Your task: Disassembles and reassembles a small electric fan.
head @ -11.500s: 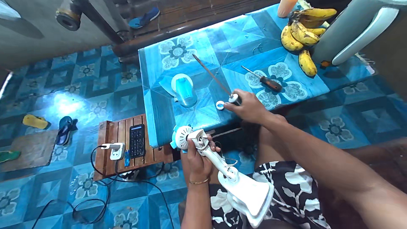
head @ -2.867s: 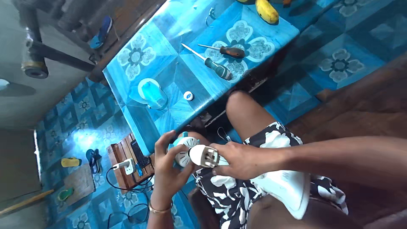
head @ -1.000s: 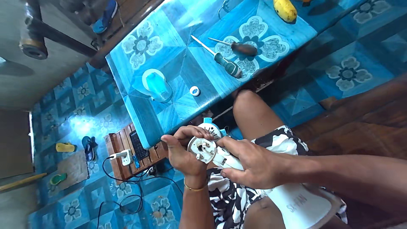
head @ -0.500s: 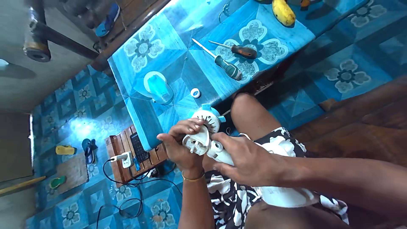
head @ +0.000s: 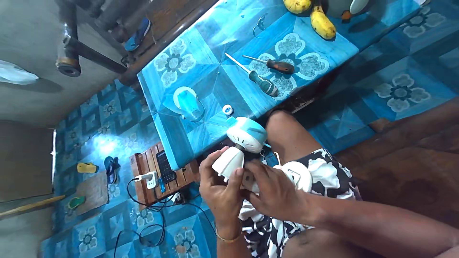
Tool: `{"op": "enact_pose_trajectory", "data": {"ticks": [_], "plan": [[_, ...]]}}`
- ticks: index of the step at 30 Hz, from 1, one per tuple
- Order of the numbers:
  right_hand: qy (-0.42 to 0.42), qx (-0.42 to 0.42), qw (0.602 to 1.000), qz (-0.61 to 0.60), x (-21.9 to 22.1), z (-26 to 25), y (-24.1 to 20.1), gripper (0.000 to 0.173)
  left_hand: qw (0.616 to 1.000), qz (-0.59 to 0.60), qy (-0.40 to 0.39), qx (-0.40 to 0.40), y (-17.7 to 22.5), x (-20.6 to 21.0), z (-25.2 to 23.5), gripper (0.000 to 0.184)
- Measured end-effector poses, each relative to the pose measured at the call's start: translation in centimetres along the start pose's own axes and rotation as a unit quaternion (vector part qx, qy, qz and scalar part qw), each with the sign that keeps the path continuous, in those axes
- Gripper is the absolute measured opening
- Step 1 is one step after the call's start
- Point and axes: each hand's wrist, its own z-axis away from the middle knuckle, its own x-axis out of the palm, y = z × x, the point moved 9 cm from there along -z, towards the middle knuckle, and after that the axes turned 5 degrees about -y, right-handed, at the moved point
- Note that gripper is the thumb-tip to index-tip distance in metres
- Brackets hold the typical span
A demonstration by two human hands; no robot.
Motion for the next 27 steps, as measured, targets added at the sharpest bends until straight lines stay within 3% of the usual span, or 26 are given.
{"op": "enact_pose_trajectory", "data": {"ticks": [3, 8, 13, 15, 18, 20, 22, 25, 27], "plan": [[-0.013, -0.066, 0.998, -0.016, 0.0, 1.2, -0.6, 0.048, 0.996, 0.045, -0.043, 0.066, 1.4, -0.2, 0.6, 0.047], [-0.152, -0.093, 0.984, -0.020, -1.7, 3.2, -1.4, 0.056, 0.988, 0.095, -0.079, 0.095, 1.8, -0.6, 2.1, 0.047], [-0.296, -0.139, 0.936, -0.127, -3.3, 5.5, 0.1, 0.029, 0.981, 0.127, -0.096, 0.112, 2.5, -0.5, 2.9, 0.050], [-0.269, -0.103, 0.940, -0.181, -4.9, 5.1, 2.1, 0.017, 0.976, 0.149, -0.104, 0.118, 2.7, -0.4, 3.0, 0.050], [-0.158, 0.036, 0.937, -0.308, -8.1, 3.3, 5.5, 0.014, 0.973, 0.163, -0.115, 0.116, 3.1, -0.2, 3.0, 0.046], [-0.101, 0.083, 0.922, -0.363, -9.6, 1.8, 6.2, 0.029, 0.972, 0.165, -0.124, 0.110, 3.3, 0.3, 3.0, 0.044], [-0.088, 0.079, 0.929, -0.351, -10.3, 0.2, 5.3, 0.060, 0.969, 0.180, -0.136, 0.101, 3.3, 1.0, 3.0, 0.042], [-0.147, 0.069, 0.942, -0.294, -9.4, -1.1, 3.2, 0.096, 0.964, 0.201, -0.153, 0.079, 3.0, 2.1, 3.0, 0.038], [-0.218, 0.085, 0.930, -0.283, -8.0, -1.4, 2.3, 0.104, 0.964, 0.201, -0.160, 0.075, 2.7, 2.7, 3.1, 0.035]]}}
